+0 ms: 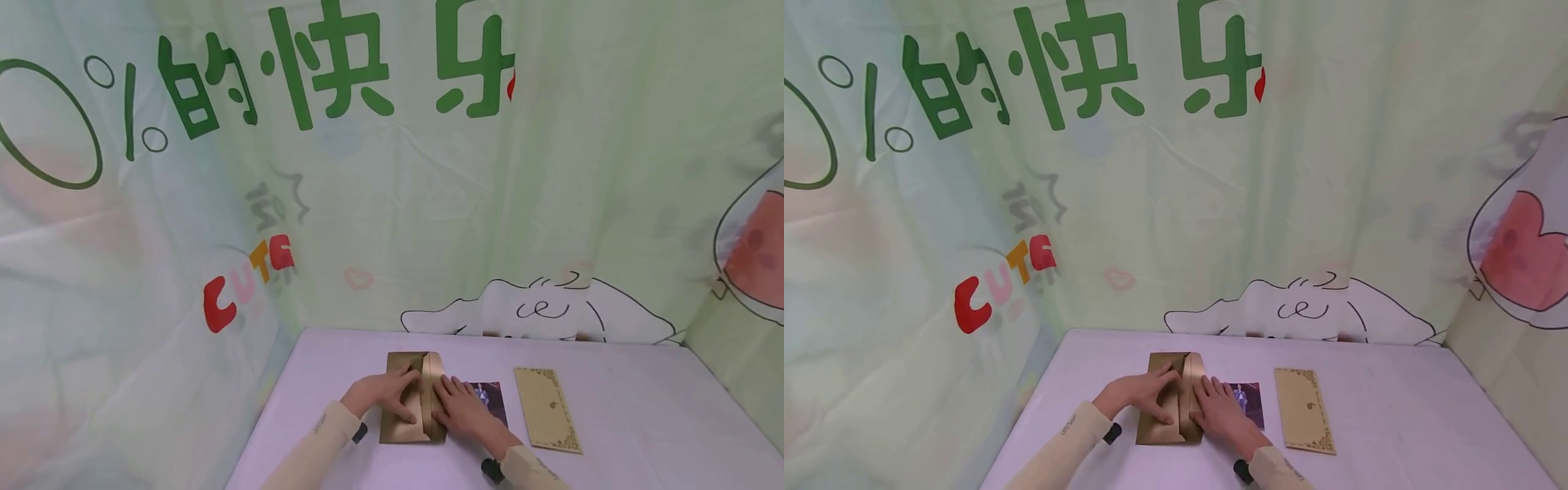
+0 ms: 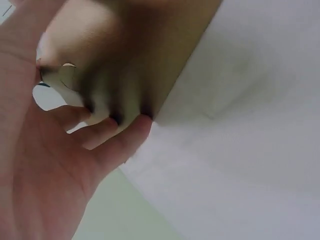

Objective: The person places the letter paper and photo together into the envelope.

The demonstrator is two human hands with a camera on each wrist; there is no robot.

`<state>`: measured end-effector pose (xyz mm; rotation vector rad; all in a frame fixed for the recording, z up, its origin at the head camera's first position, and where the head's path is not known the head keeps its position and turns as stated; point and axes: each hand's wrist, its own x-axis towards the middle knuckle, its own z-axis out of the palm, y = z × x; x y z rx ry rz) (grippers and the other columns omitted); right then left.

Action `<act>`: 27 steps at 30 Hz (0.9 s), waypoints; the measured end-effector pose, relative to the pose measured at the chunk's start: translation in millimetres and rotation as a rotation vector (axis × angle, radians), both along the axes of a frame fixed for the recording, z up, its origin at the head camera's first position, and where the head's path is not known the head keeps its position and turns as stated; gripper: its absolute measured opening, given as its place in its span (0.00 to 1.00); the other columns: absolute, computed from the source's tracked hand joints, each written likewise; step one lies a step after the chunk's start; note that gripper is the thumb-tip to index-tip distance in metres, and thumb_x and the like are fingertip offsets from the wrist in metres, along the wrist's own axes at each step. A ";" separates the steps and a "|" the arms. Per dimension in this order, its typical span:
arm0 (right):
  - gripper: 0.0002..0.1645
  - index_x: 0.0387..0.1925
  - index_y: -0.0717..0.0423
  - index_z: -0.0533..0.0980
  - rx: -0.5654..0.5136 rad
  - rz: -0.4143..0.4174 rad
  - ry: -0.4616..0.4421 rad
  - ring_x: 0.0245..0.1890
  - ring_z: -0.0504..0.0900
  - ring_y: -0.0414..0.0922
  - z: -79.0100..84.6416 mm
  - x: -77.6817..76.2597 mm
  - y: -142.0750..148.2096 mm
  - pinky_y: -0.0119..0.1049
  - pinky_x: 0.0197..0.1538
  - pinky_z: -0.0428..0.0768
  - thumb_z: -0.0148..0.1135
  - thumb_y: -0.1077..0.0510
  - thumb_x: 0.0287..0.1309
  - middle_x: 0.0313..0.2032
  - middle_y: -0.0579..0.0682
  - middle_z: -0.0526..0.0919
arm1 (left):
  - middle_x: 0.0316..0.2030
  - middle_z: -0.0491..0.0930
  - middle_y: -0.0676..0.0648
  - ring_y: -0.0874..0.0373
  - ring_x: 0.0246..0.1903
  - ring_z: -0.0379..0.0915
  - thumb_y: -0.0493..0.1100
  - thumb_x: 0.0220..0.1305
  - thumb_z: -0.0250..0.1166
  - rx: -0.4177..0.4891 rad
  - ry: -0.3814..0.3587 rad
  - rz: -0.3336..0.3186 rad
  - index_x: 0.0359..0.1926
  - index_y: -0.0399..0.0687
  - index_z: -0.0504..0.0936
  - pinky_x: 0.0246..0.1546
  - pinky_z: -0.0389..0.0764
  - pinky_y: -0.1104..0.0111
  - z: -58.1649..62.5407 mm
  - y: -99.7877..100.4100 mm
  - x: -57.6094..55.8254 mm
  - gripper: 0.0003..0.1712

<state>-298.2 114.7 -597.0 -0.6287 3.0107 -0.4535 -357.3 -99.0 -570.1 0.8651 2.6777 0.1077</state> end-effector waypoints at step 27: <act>0.37 0.69 0.62 0.68 -0.104 -0.045 -0.037 0.74 0.59 0.66 6.0 1.0 8.0 0.67 0.72 0.55 0.65 0.48 0.65 0.72 0.67 0.64 | 0.75 0.60 0.37 0.48 0.69 0.68 0.85 0.42 0.63 -0.016 0.242 -0.166 0.69 0.59 0.62 0.57 0.79 0.60 -16.9 -9.1 -9.0 0.59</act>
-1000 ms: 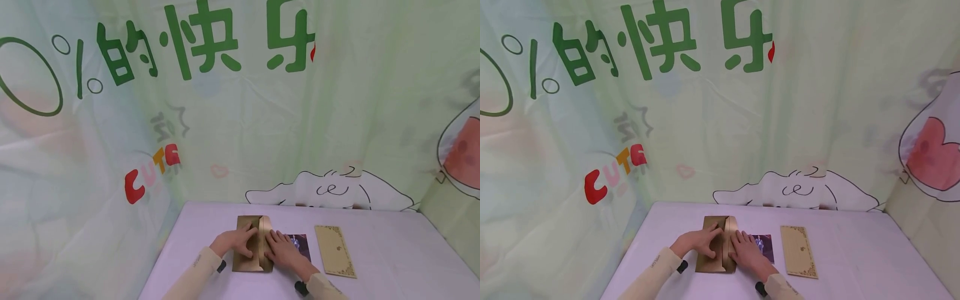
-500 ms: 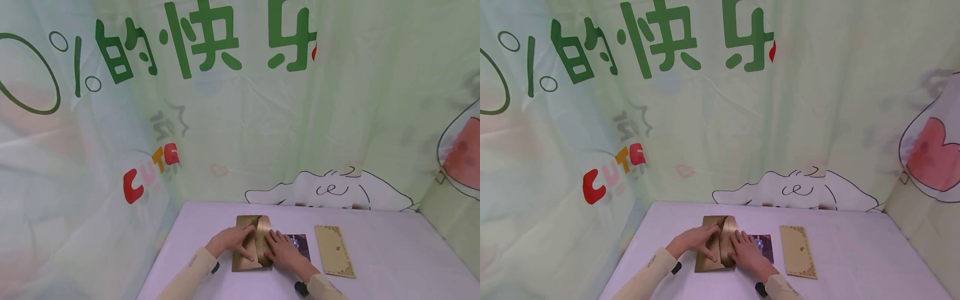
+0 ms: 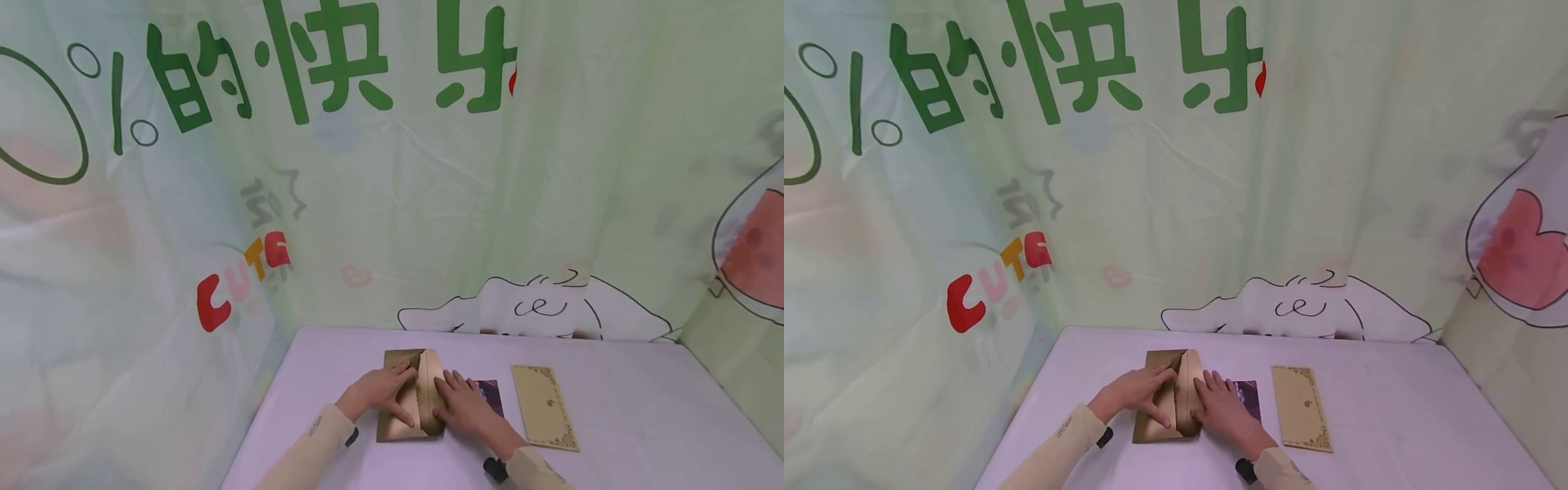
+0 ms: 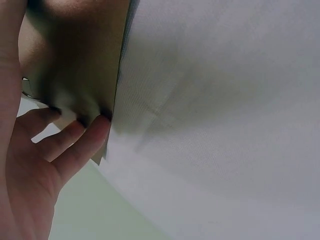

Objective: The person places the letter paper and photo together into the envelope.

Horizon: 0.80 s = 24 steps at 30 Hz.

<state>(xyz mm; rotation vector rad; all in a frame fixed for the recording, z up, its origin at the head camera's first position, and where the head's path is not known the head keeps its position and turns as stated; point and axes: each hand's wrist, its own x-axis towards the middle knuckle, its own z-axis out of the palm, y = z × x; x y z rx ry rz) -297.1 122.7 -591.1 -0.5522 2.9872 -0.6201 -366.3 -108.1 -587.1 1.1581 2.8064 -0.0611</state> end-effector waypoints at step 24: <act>0.38 0.68 0.60 0.69 0.037 -0.111 0.018 0.73 0.61 0.68 -9.4 -4.8 41.8 0.68 0.70 0.57 0.67 0.45 0.63 0.70 0.69 0.66 | 0.76 0.58 0.38 0.48 0.65 0.73 0.85 0.42 0.64 -0.021 -0.021 0.026 0.68 0.63 0.62 0.54 0.80 0.60 3.0 2.5 2.6 0.57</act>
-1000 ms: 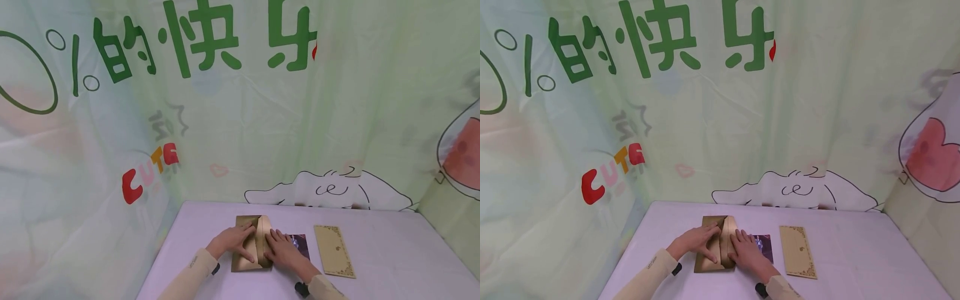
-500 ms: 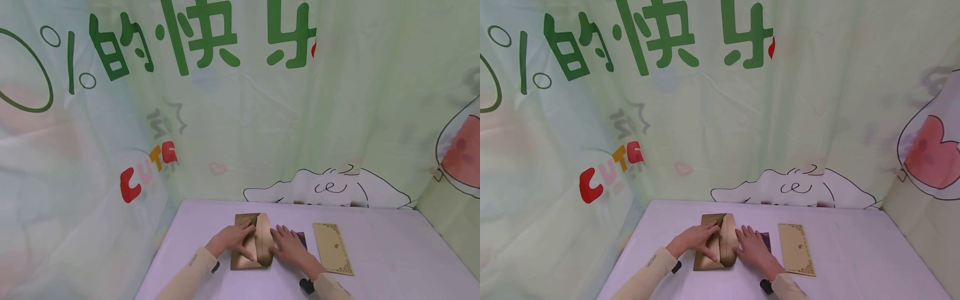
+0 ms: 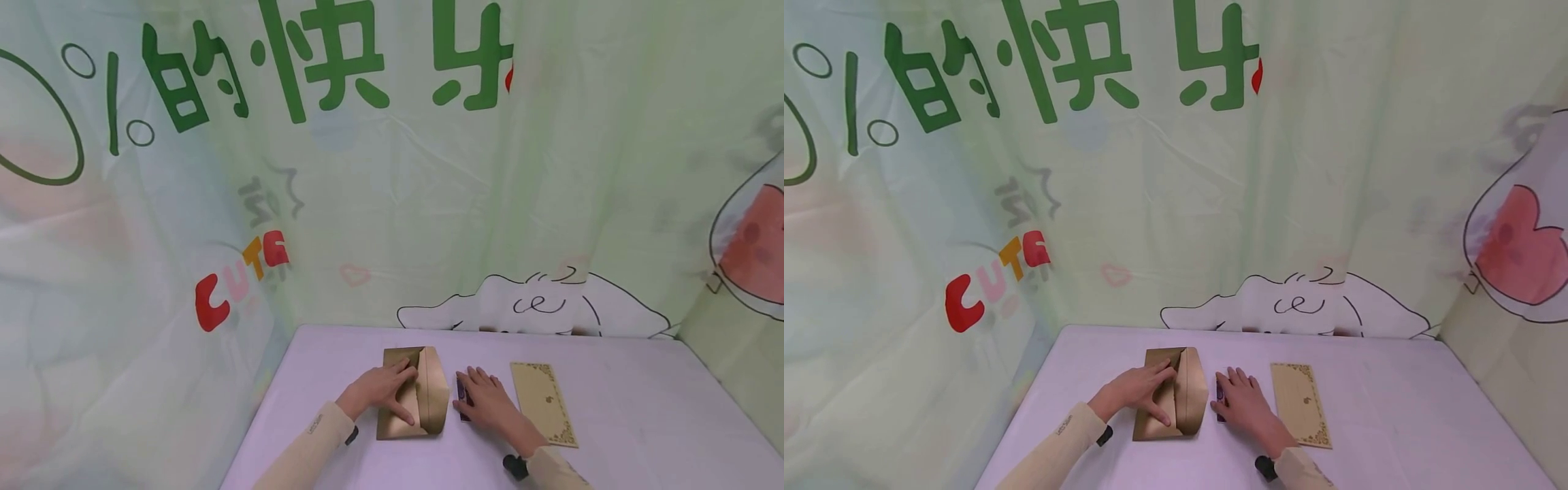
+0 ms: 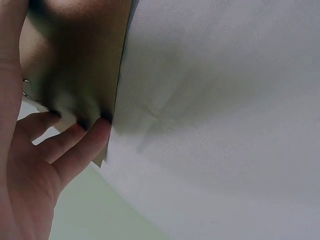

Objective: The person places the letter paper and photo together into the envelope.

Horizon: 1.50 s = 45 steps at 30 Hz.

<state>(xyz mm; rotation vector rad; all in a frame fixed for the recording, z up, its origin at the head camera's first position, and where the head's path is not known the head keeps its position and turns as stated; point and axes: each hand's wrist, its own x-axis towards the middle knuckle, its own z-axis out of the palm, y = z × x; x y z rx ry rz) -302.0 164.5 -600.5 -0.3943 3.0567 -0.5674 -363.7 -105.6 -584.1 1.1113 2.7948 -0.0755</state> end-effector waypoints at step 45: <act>0.12 0.48 0.67 0.78 -0.482 -0.226 -0.077 0.33 0.81 0.45 11.5 -16.1 74.0 0.37 0.36 0.79 0.53 0.67 0.68 0.37 0.56 0.84 | 0.76 0.58 0.38 0.47 0.57 0.79 0.84 0.41 0.65 0.006 0.004 0.009 0.67 0.65 0.62 0.47 0.82 0.62 0.9 -0.1 5.0 0.56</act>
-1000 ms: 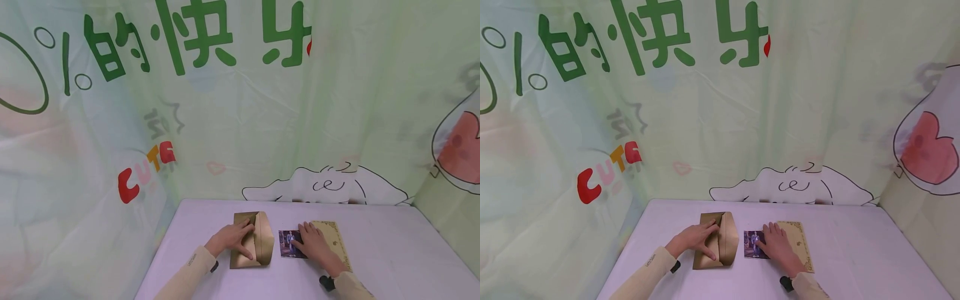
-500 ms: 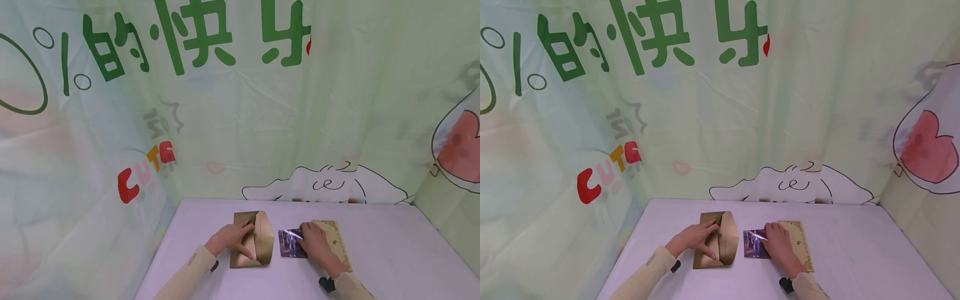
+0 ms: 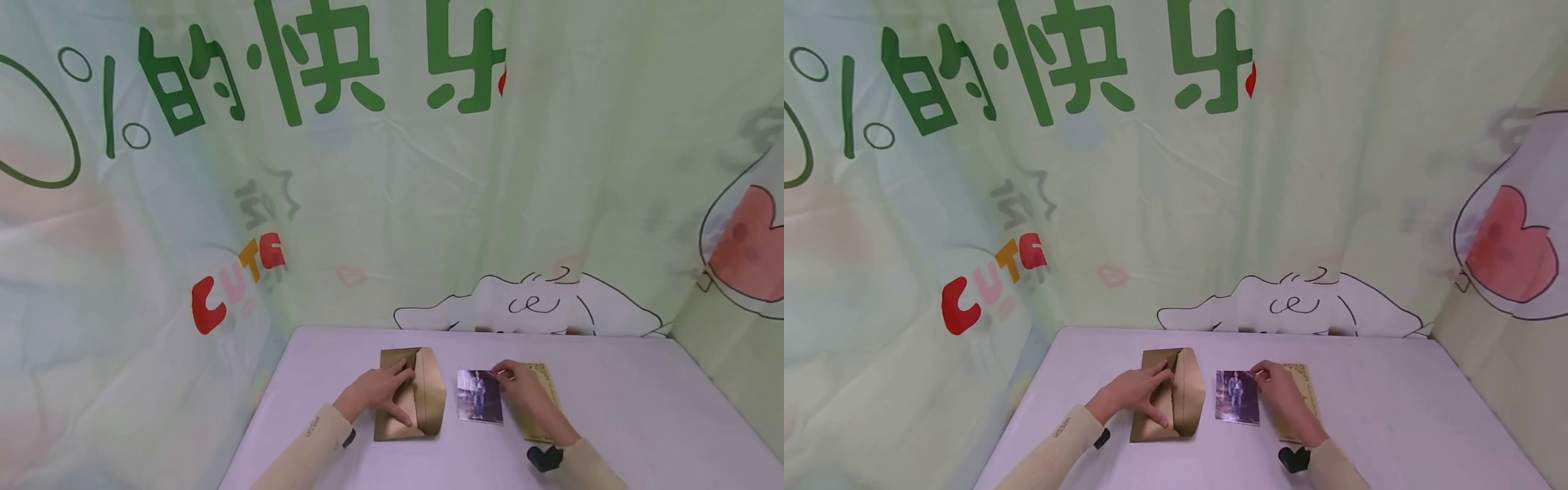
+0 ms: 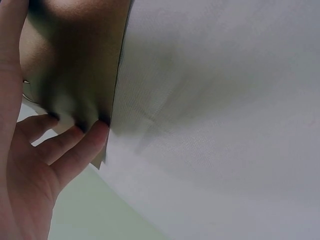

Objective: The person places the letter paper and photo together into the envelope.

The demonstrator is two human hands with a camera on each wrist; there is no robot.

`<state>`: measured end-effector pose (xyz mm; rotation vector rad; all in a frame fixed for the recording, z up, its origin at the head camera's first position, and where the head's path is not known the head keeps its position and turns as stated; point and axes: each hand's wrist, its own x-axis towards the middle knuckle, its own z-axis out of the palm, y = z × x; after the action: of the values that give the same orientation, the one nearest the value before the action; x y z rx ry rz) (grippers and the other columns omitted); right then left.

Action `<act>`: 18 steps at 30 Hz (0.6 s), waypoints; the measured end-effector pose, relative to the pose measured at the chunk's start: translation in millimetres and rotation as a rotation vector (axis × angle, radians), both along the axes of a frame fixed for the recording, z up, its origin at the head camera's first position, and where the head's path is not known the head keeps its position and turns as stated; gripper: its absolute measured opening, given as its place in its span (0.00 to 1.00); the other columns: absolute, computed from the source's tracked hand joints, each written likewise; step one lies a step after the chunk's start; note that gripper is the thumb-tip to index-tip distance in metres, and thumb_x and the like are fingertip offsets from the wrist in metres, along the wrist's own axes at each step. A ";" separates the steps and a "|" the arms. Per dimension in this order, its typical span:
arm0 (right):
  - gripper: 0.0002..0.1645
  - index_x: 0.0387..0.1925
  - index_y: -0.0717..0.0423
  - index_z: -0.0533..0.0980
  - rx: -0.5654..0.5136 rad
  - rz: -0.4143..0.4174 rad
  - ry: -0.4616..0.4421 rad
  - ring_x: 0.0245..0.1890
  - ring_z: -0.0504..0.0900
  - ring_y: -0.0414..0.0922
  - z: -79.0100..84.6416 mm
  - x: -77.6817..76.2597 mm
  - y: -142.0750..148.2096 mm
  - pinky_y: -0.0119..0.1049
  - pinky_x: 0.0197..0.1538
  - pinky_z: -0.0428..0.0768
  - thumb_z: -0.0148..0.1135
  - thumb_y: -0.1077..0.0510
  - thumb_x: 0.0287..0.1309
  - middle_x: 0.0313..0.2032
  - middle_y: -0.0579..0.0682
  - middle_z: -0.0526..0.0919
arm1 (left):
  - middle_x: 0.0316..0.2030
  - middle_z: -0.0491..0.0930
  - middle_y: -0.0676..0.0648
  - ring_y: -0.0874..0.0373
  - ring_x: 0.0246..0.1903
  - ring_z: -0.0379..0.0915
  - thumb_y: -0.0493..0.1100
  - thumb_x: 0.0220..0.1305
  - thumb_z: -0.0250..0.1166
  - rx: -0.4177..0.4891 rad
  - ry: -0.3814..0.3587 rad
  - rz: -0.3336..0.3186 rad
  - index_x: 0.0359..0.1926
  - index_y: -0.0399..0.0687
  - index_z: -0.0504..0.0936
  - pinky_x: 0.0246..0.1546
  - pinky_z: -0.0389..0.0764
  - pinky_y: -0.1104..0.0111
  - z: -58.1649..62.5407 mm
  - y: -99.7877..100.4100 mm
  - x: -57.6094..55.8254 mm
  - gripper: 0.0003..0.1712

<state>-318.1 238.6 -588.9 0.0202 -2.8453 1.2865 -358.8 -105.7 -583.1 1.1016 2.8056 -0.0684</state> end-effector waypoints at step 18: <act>0.14 0.50 0.72 0.78 -0.044 -0.006 0.026 0.33 0.85 0.50 17.9 -9.4 -1.5 0.35 0.33 0.77 0.54 0.66 0.68 0.35 0.59 0.86 | 0.75 0.59 0.36 0.46 0.57 0.79 0.83 0.41 0.66 0.035 0.026 -0.024 0.65 0.65 0.63 0.44 0.82 0.61 -4.5 -2.9 -1.3 0.54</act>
<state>-327.5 237.0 -571.0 0.0273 -2.7925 1.3370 -360.1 -108.7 -587.7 1.1507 2.8272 -0.0361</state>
